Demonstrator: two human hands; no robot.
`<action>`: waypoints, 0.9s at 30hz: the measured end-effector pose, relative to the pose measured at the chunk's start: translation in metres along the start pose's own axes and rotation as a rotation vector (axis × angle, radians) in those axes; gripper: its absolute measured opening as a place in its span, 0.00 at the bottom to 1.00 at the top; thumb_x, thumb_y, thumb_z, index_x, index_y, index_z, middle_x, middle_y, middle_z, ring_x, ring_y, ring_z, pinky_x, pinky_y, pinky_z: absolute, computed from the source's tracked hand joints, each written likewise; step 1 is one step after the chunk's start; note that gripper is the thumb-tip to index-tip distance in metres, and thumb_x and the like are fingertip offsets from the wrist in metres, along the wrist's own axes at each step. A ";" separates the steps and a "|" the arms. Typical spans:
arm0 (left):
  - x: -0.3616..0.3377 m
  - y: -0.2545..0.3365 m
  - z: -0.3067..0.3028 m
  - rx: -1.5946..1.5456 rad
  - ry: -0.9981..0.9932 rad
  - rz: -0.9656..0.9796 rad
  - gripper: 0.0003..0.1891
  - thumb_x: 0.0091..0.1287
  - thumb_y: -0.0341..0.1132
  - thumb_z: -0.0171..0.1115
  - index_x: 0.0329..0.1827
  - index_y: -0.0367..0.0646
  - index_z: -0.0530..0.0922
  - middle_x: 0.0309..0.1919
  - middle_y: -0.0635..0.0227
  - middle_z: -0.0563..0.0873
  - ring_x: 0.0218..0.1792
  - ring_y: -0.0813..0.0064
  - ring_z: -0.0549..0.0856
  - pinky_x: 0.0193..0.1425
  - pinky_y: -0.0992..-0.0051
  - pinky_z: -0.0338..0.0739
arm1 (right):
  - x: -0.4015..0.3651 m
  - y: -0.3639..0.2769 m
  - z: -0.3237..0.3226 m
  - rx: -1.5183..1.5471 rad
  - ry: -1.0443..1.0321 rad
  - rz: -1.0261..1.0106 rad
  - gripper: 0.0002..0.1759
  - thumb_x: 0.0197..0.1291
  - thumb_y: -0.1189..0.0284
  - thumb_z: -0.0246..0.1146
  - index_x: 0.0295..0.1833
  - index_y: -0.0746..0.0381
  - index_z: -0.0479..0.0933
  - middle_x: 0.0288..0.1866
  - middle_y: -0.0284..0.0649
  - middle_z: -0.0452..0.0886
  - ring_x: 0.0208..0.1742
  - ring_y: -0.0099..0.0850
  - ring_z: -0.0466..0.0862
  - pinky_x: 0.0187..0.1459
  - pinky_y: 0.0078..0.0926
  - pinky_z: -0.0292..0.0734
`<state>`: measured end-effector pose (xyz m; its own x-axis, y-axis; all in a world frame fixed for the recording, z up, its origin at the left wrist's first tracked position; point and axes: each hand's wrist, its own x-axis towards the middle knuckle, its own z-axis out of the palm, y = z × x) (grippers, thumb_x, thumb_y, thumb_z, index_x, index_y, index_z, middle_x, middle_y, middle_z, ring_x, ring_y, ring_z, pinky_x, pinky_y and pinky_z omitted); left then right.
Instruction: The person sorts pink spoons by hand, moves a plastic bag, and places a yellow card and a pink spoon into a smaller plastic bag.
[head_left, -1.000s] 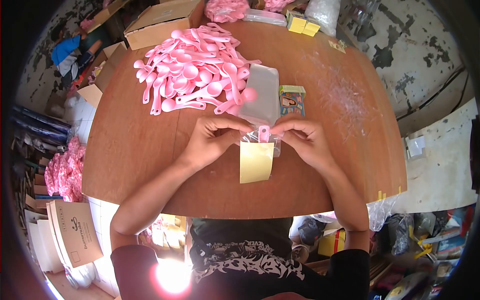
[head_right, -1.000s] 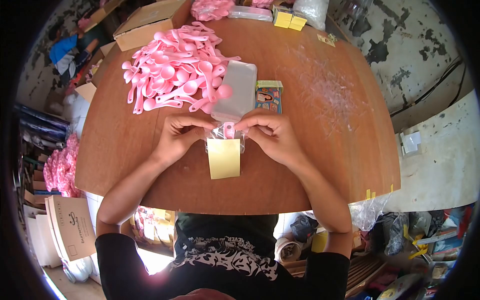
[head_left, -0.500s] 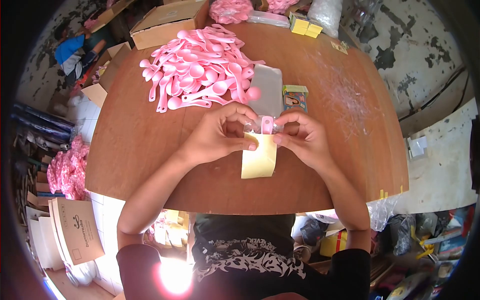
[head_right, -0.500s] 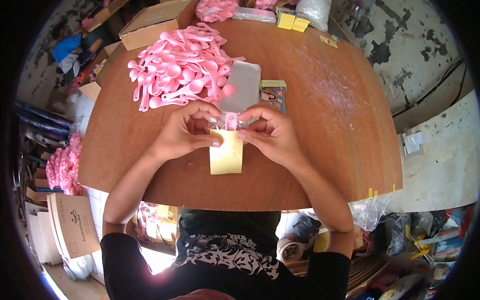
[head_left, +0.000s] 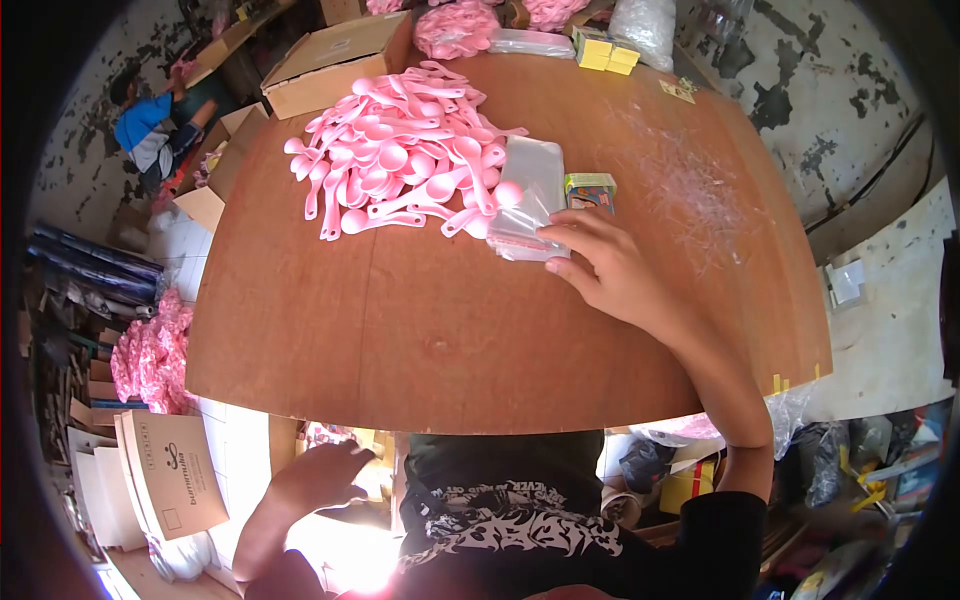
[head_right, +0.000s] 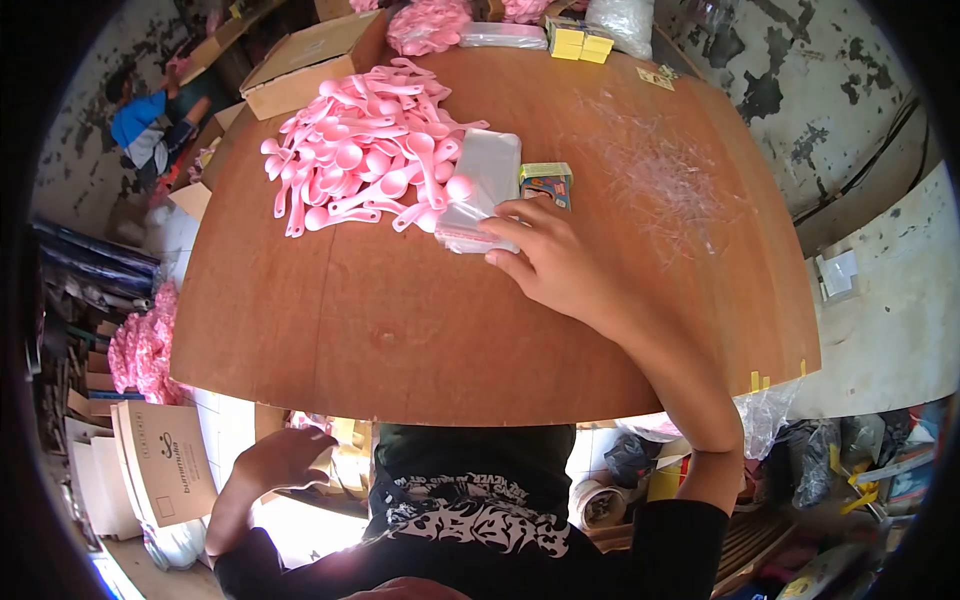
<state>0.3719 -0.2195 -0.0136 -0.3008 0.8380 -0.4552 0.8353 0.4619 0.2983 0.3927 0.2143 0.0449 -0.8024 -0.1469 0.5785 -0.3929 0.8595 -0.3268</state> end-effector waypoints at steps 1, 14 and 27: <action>0.005 0.011 -0.014 0.000 0.000 -0.002 0.19 0.67 0.38 0.60 0.59 0.43 0.75 0.43 0.59 0.84 0.45 0.58 0.84 0.49 0.64 0.78 | 0.001 -0.001 0.004 0.001 0.000 -0.001 0.11 0.56 0.74 0.66 0.46 0.63 0.81 0.46 0.44 0.80 0.42 0.45 0.81 0.44 0.37 0.77; 0.137 0.064 -0.164 -0.487 0.662 0.338 0.26 0.62 0.33 0.68 0.64 0.44 0.73 0.51 0.61 0.83 0.47 0.69 0.84 0.55 0.68 0.76 | 0.021 -0.009 0.019 0.138 0.193 0.169 0.12 0.55 0.83 0.64 0.45 0.64 0.74 0.32 0.45 0.81 0.33 0.42 0.84 0.36 0.33 0.78; 0.172 0.052 -0.149 -1.416 0.537 0.607 0.08 0.64 0.20 0.58 0.44 0.37 0.77 0.39 0.65 0.84 0.44 0.75 0.85 0.50 0.72 0.80 | -0.003 0.006 -0.029 -0.041 -0.003 0.240 0.12 0.56 0.76 0.66 0.47 0.66 0.80 0.46 0.44 0.83 0.46 0.40 0.84 0.47 0.35 0.78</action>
<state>0.2947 -0.0077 0.0486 -0.4735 0.8453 0.2476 -0.0906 -0.3263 0.9409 0.4059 0.2335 0.0627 -0.8718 0.0624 0.4859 -0.1728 0.8889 -0.4242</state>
